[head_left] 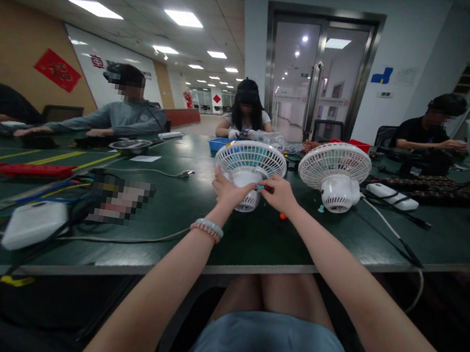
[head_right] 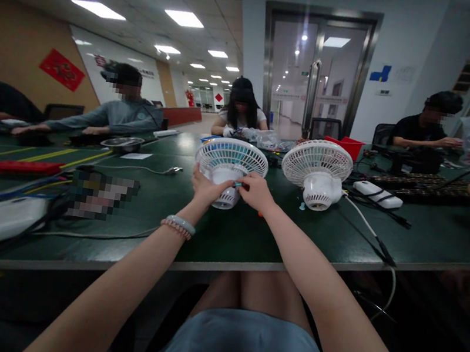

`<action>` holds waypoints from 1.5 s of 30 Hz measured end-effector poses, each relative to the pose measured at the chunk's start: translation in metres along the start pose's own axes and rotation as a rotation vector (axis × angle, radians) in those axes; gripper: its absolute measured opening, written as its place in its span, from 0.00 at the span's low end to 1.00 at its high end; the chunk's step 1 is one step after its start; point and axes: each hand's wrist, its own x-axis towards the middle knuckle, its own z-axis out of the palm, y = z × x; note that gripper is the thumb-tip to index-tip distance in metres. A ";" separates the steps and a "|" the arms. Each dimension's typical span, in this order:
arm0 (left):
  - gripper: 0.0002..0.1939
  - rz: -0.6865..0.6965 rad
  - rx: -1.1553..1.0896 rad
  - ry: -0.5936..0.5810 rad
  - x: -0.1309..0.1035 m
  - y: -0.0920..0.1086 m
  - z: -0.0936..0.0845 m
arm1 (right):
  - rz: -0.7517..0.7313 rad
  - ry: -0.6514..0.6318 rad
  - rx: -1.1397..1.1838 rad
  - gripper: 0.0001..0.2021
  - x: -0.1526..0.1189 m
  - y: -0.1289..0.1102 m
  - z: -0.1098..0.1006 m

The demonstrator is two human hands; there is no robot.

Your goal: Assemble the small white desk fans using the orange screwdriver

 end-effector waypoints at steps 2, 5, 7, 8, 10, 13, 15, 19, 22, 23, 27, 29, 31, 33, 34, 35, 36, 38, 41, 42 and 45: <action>0.59 0.006 0.003 0.001 0.000 -0.001 0.001 | 0.002 0.000 -0.005 0.11 0.000 0.000 0.000; 0.58 0.030 0.023 0.014 0.001 -0.003 0.003 | 0.006 0.002 -0.010 0.11 0.000 -0.002 -0.001; 0.58 0.052 0.041 0.031 0.002 -0.003 0.004 | 0.003 0.001 -0.013 0.11 0.000 -0.003 -0.001; 0.57 0.058 0.047 0.036 0.002 -0.004 0.004 | 0.001 0.000 -0.014 0.11 0.000 -0.003 -0.001; 0.57 0.062 0.050 0.034 0.003 -0.004 0.005 | -0.002 0.000 -0.012 0.11 0.000 -0.003 -0.001; 0.56 0.062 0.052 0.029 0.004 -0.004 0.005 | -0.002 0.003 0.004 0.11 0.001 -0.003 0.000; 0.56 0.059 0.056 0.027 0.004 -0.004 0.004 | 0.001 0.004 0.016 0.11 0.001 -0.004 0.000; 0.55 0.059 0.059 0.024 0.003 -0.004 0.004 | 0.024 0.001 0.030 0.11 0.001 -0.006 -0.001; 0.55 0.059 0.059 0.021 0.003 -0.004 0.004 | 0.038 -0.005 0.038 0.12 0.001 -0.007 -0.002; 0.55 0.055 0.059 0.019 0.002 -0.003 0.004 | 0.041 -0.008 0.039 0.12 0.001 -0.008 -0.002; 0.55 0.053 0.060 0.014 0.001 -0.002 0.003 | 0.047 -0.020 0.037 0.14 0.001 -0.009 -0.003; 0.54 0.055 0.061 0.013 0.001 -0.002 0.002 | 0.048 -0.024 0.036 0.14 0.001 -0.010 -0.003; 0.54 0.051 0.059 0.011 0.001 -0.002 0.002 | 0.048 -0.024 0.028 0.13 0.000 -0.010 -0.004; 0.54 0.055 0.053 0.016 0.001 -0.003 0.002 | 0.044 -0.020 0.020 0.13 0.000 -0.010 -0.004; 0.54 0.057 0.050 0.019 0.001 -0.003 0.003 | 0.043 -0.018 0.017 0.13 0.000 -0.010 -0.004; 0.54 0.058 0.047 0.021 0.001 -0.003 0.003 | 0.043 -0.016 0.017 0.13 0.000 -0.009 -0.003; 0.54 0.058 0.044 0.022 0.001 -0.002 0.003 | 0.044 -0.013 0.018 0.13 0.000 -0.009 -0.003; 0.53 0.050 0.039 0.019 0.001 -0.002 0.002 | 0.050 -0.010 0.020 0.13 0.001 -0.008 -0.002; 0.53 0.052 0.036 0.012 0.000 -0.001 0.001 | 0.070 -0.014 0.026 0.13 0.001 -0.007 -0.001; 0.53 0.056 0.038 0.009 0.000 0.000 0.001 | 0.077 -0.017 0.028 0.13 0.001 -0.006 0.000; 0.52 0.069 0.043 0.011 -0.002 0.001 0.001 | 0.089 -0.023 0.022 0.12 0.002 -0.007 0.000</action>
